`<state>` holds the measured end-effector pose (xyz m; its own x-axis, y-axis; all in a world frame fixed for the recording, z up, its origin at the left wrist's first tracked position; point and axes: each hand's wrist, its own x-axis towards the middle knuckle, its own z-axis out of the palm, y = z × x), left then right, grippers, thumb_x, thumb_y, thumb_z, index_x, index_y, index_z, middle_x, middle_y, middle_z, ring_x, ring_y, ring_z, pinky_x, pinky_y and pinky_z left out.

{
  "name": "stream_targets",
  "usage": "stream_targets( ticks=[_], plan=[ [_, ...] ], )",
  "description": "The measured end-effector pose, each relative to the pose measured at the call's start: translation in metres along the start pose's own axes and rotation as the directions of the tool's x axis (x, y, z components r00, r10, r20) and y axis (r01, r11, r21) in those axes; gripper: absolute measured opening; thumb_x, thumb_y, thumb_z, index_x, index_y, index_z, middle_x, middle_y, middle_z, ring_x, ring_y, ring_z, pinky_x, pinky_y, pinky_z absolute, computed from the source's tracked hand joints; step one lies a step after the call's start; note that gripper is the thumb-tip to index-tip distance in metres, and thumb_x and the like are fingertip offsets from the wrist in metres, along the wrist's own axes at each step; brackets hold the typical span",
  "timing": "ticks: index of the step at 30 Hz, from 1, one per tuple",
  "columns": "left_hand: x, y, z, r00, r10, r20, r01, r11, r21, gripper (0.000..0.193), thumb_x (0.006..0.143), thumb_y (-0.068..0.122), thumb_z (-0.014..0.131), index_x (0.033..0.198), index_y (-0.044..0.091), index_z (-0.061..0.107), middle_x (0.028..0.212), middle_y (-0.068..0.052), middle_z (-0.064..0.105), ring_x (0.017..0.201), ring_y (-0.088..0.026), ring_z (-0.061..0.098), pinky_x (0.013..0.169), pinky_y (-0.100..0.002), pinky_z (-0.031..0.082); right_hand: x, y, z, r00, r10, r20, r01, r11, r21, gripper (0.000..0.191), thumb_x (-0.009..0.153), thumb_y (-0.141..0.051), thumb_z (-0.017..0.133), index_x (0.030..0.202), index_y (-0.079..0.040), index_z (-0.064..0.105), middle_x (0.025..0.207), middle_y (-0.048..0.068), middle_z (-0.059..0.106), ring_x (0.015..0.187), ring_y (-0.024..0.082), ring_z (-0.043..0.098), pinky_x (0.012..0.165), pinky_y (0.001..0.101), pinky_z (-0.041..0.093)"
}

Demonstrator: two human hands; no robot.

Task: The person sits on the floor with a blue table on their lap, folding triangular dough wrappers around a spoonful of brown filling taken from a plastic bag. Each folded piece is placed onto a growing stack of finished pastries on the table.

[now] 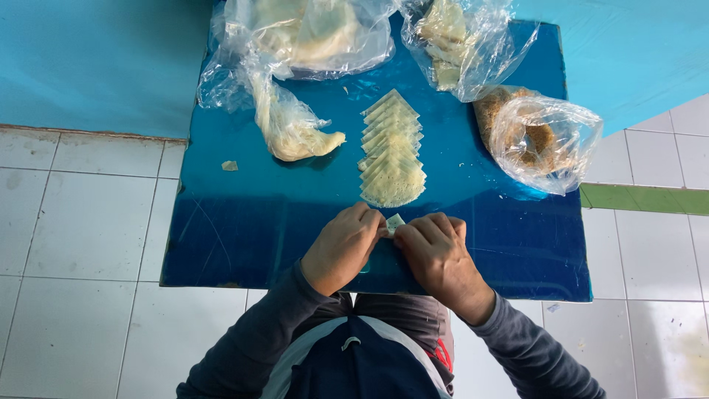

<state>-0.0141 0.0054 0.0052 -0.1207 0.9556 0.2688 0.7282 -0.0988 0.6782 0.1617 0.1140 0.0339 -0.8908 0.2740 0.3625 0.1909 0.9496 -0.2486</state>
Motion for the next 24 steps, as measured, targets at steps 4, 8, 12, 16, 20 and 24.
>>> stream_targets(
  ticks=[4,8,12,16,20,24],
  plan=[
    [-0.001,-0.001,-0.001,0.999,0.023,-0.036,-0.022,1.0,0.013,0.014,0.097,0.013,0.069,0.096,0.001,0.061,0.092,-0.015,0.061,0.084,-0.031,0.065,0.072,-0.043,0.055,0.004,0.005,0.003,0.999,0.041,-0.027,-0.042,0.999,-0.025,0.02,0.088,-0.014,0.073,0.107,-0.01,0.07,0.098,0.009,0.066,0.094,0.027,0.061,0.084,0.0401,0.042],
    [0.004,0.0,0.002,0.997,-0.056,-0.049,0.058,0.998,0.039,0.014,0.098,0.013,0.067,0.096,0.001,0.06,0.094,-0.014,0.062,0.085,-0.031,0.066,0.071,-0.043,0.056,0.003,0.006,0.004,1.0,0.015,-0.009,-0.015,1.0,-0.023,0.02,0.093,-0.01,0.072,0.112,-0.007,0.068,0.101,0.008,0.067,0.096,0.025,0.062,0.086,0.0392,0.044],
    [0.008,-0.001,0.004,0.993,-0.082,-0.087,0.079,0.996,-0.036,0.014,0.097,0.012,0.067,0.097,0.001,0.06,0.095,-0.014,0.062,0.084,-0.03,0.066,0.07,-0.041,0.056,0.001,0.006,0.002,0.999,-0.017,-0.05,0.018,1.0,0.01,0.021,0.092,-0.012,0.073,0.112,-0.007,0.067,0.102,0.006,0.067,0.098,0.024,0.063,0.088,0.0403,0.045],
    [0.006,-0.001,0.005,0.988,-0.066,-0.14,0.066,0.998,-0.006,0.012,0.098,0.011,0.067,0.099,0.001,0.06,0.096,-0.015,0.062,0.086,-0.032,0.065,0.073,-0.042,0.054,0.001,0.006,0.002,0.999,0.033,-0.031,-0.034,0.999,-0.017,0.016,0.09,-0.009,0.074,0.106,-0.01,0.07,0.1,0.005,0.068,0.095,0.023,0.063,0.084,0.04,0.044],
    [-0.001,-0.003,0.003,0.991,0.05,-0.124,-0.043,0.997,0.062,0.014,0.099,0.012,0.068,0.105,0.001,0.061,0.098,-0.014,0.061,0.089,-0.03,0.065,0.076,-0.04,0.056,0.001,0.005,0.005,0.997,0.038,-0.065,-0.041,0.998,-0.037,0.021,0.089,-0.009,0.075,0.109,-0.008,0.071,0.1,0.008,0.067,0.094,0.025,0.061,0.084,0.0399,0.045],
    [-0.003,-0.007,0.005,0.992,0.096,-0.077,-0.089,0.992,0.093,0.017,0.097,0.014,0.069,0.106,0.002,0.062,0.099,-0.013,0.061,0.089,-0.027,0.065,0.075,-0.037,0.057,0.001,0.008,0.007,0.996,-0.022,-0.089,0.021,1.0,-0.02,0.024,0.09,-0.009,0.074,0.113,-0.005,0.069,0.104,0.009,0.066,0.098,0.025,0.061,0.086,0.0391,0.046]
  ],
)
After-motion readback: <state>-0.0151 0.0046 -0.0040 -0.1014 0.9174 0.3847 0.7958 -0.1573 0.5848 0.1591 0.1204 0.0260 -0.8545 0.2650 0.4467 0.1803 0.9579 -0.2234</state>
